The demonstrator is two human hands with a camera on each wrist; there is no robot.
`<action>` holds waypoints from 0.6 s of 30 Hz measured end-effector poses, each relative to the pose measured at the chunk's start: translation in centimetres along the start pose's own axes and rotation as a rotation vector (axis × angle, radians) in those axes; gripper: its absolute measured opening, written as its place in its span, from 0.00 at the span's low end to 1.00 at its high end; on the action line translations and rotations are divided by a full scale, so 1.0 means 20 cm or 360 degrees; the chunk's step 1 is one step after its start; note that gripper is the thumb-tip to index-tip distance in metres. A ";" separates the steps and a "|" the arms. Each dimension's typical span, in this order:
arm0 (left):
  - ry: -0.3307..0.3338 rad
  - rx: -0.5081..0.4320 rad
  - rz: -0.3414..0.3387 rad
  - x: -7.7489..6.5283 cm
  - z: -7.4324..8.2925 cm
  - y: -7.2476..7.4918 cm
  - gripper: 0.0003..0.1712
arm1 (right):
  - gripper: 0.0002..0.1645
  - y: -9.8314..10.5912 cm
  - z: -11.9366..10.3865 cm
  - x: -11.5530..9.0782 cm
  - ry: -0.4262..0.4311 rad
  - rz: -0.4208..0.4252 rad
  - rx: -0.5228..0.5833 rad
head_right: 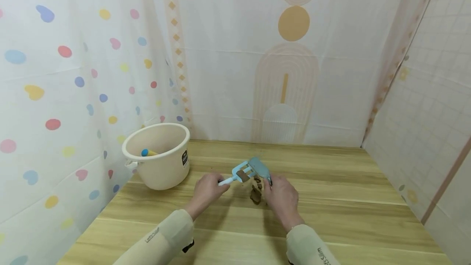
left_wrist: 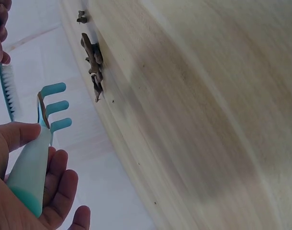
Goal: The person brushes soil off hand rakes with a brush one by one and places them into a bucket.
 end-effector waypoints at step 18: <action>-0.0015 -0.0098 0.0057 -0.05 0.00 -0.01 0.09 | 0.11 -0.06 -0.11 -0.02 0.0109 -0.0045 0.0003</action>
Point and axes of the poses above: each hand's wrist, its own x-axis towards the middle knuckle, its own y-axis out of the back of the hand, z = x × y, the point moved 9 cm from there along x, towards the middle knuckle, and after that the axes turned 4 degrees about x, right-handed, at the moved point
